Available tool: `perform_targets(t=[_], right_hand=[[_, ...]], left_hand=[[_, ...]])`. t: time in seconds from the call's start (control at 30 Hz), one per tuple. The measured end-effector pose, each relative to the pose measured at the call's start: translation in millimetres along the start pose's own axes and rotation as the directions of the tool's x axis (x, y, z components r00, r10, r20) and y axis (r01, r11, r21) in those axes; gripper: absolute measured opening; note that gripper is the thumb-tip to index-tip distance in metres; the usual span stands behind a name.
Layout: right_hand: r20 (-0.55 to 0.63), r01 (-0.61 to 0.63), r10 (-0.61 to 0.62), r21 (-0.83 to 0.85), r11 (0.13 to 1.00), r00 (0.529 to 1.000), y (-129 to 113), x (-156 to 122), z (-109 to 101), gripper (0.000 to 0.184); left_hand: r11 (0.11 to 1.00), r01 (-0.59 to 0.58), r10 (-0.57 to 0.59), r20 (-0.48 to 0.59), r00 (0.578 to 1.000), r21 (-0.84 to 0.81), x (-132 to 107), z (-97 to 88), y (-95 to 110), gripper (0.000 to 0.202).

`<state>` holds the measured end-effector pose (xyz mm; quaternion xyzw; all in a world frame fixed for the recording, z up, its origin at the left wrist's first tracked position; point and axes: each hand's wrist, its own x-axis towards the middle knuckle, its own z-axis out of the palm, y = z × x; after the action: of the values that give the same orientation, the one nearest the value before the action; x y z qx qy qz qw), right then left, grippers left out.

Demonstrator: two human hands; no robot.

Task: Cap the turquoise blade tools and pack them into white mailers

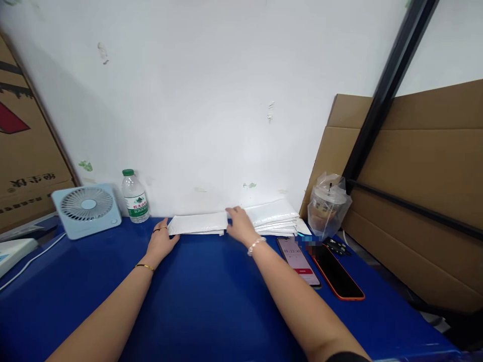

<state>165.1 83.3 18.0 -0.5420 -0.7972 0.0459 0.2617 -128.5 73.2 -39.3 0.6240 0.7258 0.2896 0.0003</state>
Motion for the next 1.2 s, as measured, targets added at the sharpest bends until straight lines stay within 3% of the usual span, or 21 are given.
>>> perform_targets(t=[0.07, 0.17, 0.3, 0.4, 0.47, 0.57, 0.63, 0.67, 0.7, 0.73, 0.8, 0.83, 0.9, 0.97, 1.03, 1.1, 1.2], right_hand=[[-0.042, 0.025, -0.036, -0.239, 0.971, 0.998, 26, -3, -32, 0.067], [0.065, -0.021, 0.065, -0.53, 0.848, 0.996, 70, -10, -70, 0.066], [0.188, 0.067, 0.052, -0.574, 0.816, 0.981, 100, -15, -89, 0.041], [0.176, 0.08, 0.028, -0.576, 0.814, 0.984, 96, -16, -92, 0.032], [0.119, 0.057, 0.012, -0.56, 0.826, 0.993, 88, -17, -96, 0.032], [-0.068, -0.041, 0.015, -0.395, 0.918, 0.998, 67, -20, -104, 0.031], [-0.106, -0.095, 0.083, -0.108, 0.99, 0.991, 47, -24, -107, 0.027], [-0.051, -0.121, 0.127, 0.1, 0.988, 0.991, 36, -26, -106, 0.024], [0.06, -0.172, 0.161, 0.34, 0.925, 0.985, 23, -30, -104, 0.022], [0.186, -0.261, 0.188, 0.561, 0.786, 0.965, 11, -33, -99, 0.022], [0.441, -0.462, 0.161, 0.759, 0.459, 0.883, -13, -41, -83, 0.022], [0.525, -0.529, 0.113, 0.777, 0.341, 0.844, -23, -45, -73, 0.022], [0.626, -0.62, 0.036, 0.76, 0.197, 0.779, -42, -51, -52, 0.021], [0.67, -0.662, -0.033, 0.74, 0.121, 0.742, -56, -53, -32, 0.021], [0.656, -0.651, -0.069, 0.754, 0.091, 0.751, -65, -53, -18, 0.023], [0.572, -0.57, -0.011, 0.819, 0.071, 0.82, -69, -53, -9, 0.025], [0.325, -0.35, 0.256, 0.935, 0.06, 0.91, -67, -57, -1, 0.03]], left_hand=[[0.999, 0.037, -0.036, 0.007, 0.999, -0.016, -2, -1.5, 4, 0.079], [0.996, 0.07, -0.074, -0.076, 0.994, -0.055, -6, -10.6, 15, 0.078], [0.978, -0.12, 0.063, -0.306, 0.95, -0.17, -18, -30.0, 40, 0.065], [0.886, -0.289, 0.162, -0.342, 0.926, -0.363, -32, -38.3, 62, 0.055], [0.774, -0.309, 0.205, -0.243, 0.948, -0.553, -42, -37.6, 75, 0.05], [0.582, -0.067, 0.207, 0.068, 0.976, -0.81, -55, -30.8, 90, 0.049], [0.439, 0.168, 0.221, 0.287, 0.932, -0.883, -62, -26.8, 96, 0.054], [0.371, 0.266, 0.251, 0.372, 0.894, -0.89, -65, -25.9, 97, 0.057], [0.307, 0.344, 0.3, 0.433, 0.85, -0.887, -68, -25.8, 98, 0.059], [0.242, 0.399, 0.363, 0.464, 0.808, -0.884, -71, -26.6, 100, 0.061], [0.081, 0.464, 0.493, 0.44, 0.75, -0.882, -76, -30.2, 103, 0.06], [-0.019, 0.485, 0.531, 0.402, 0.746, -0.875, -78, -32.8, 106, 0.058], [-0.235, 0.501, 0.514, 0.331, 0.792, -0.833, -80, -38.2, 112, 0.054], [-0.406, 0.49, 0.414, 0.323, 0.851, -0.772, -80, -42.6, 115, 0.052], [-0.504, 0.472, 0.296, 0.369, 0.881, -0.723, -75, -45.2, 114, 0.049], [-0.57, 0.442, 0.18, 0.419, 0.89, -0.693, -67, -46.0, 107, 0.042], [-0.664, 0.334, 0.001, 0.445, 0.896, -0.669, -53, -46.4, 91, 0.03]])
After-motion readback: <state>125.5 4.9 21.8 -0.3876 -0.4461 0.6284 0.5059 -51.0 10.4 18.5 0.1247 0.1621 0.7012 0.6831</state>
